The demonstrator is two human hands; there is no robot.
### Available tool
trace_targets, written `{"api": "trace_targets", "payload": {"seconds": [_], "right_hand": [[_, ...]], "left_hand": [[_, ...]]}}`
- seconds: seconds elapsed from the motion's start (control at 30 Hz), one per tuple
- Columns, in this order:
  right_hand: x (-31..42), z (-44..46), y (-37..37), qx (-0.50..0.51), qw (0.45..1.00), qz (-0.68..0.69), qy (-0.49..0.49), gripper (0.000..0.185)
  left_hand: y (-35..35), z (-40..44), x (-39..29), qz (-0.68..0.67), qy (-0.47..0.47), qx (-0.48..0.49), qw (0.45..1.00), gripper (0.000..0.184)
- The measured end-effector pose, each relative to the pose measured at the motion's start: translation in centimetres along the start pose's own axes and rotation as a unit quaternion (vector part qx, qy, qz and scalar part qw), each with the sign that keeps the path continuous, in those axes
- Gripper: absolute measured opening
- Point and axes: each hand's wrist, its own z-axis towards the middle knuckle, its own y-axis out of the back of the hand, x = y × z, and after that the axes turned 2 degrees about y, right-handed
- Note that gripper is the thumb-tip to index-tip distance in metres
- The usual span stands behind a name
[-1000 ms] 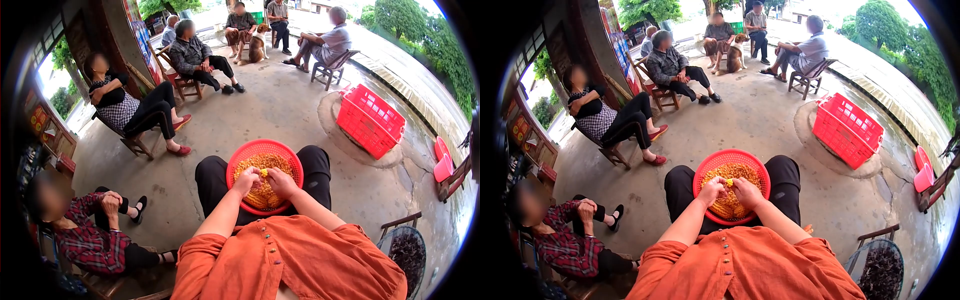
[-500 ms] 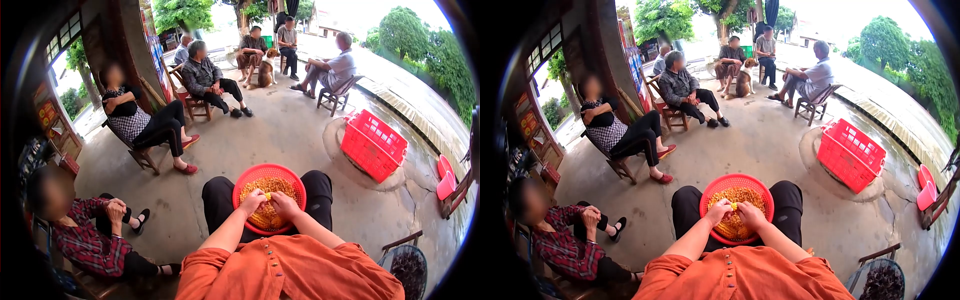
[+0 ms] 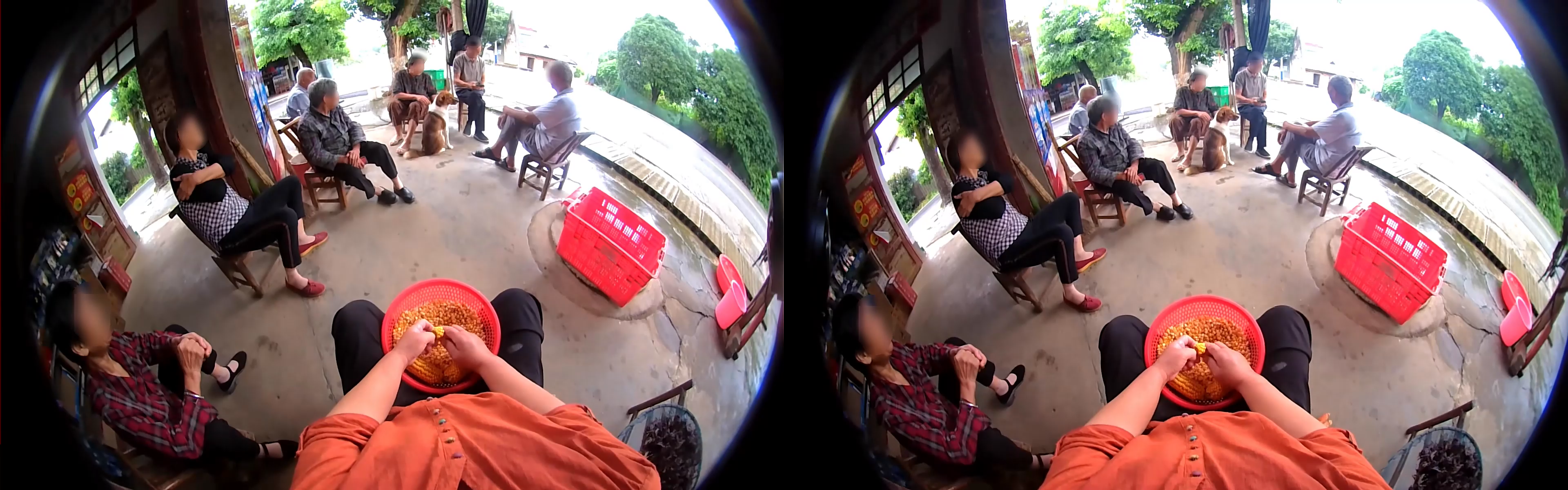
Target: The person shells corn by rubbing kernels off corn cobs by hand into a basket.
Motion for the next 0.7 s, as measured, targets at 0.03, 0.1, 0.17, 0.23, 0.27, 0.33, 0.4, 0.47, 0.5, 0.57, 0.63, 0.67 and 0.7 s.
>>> {"api": "trace_targets", "payload": {"seconds": [0.03,0.1,0.17,0.23,0.27,0.33,0.4,0.47,0.5,0.57,0.63,0.67,0.7], "right_hand": [[-0.2,0.0,-0.1,-0.002,1.000,0.000,0.000,0.028],[-0.7,0.1,-0.5,-0.037,0.999,0.015,-0.001,0.015],[-0.7,0.1,-0.5,-0.030,0.999,0.019,-0.005,0.015],[-0.7,0.0,-0.5,-0.022,0.999,0.022,-0.010,0.016],[-0.6,0.0,-0.6,-0.017,1.000,0.016,-0.010,0.016],[-0.4,0.0,-0.4,-0.012,1.000,0.008,-0.009,0.016],[-0.1,-0.1,-0.3,-0.001,1.000,0.006,-0.021,0.016],[-0.1,0.0,-0.3,0.004,1.000,0.003,-0.025,0.017],[-0.2,0.0,-0.3,0.013,0.999,-0.001,-0.033,0.017],[-0.4,-0.1,-0.5,0.023,0.999,-0.006,-0.041,0.018],[0.0,-0.1,-0.3,0.017,0.999,-0.017,-0.023,0.019],[0.3,-0.1,-0.2,0.019,0.999,-0.017,-0.026,0.019],[0.2,-0.1,-0.3,0.018,0.999,-0.018,-0.025,0.019]], "left_hand": [[0.0,-0.2,-0.2,0.001,-0.001,0.005,1.000,0.012],[-0.3,-0.4,-0.3,-0.007,0.000,0.009,1.000,0.013],[-0.4,-0.4,-0.4,-0.017,0.000,0.013,1.000,0.015],[-0.4,-0.3,-0.4,-0.007,0.011,0.018,1.000,0.018],[-0.6,-0.4,-0.5,0.005,0.005,0.015,1.000,0.018],[-0.5,-0.2,-0.3,0.005,0.005,0.014,1.000,0.018],[-0.4,0.0,0.0,0.005,0.003,0.013,1.000,0.019],[-0.4,0.0,0.3,0.003,0.006,0.012,1.000,0.019],[-0.3,0.1,0.2,0.001,0.009,0.011,1.000,0.019],[-0.3,0.2,0.4,0.002,0.010,0.011,1.000,0.019],[-0.3,0.4,0.5,0.019,0.000,0.004,1.000,0.018],[-0.3,0.3,0.5,0.032,0.004,-0.004,0.999,0.012],[-0.3,0.4,0.5,0.032,0.002,-0.005,0.999,0.012]]}}
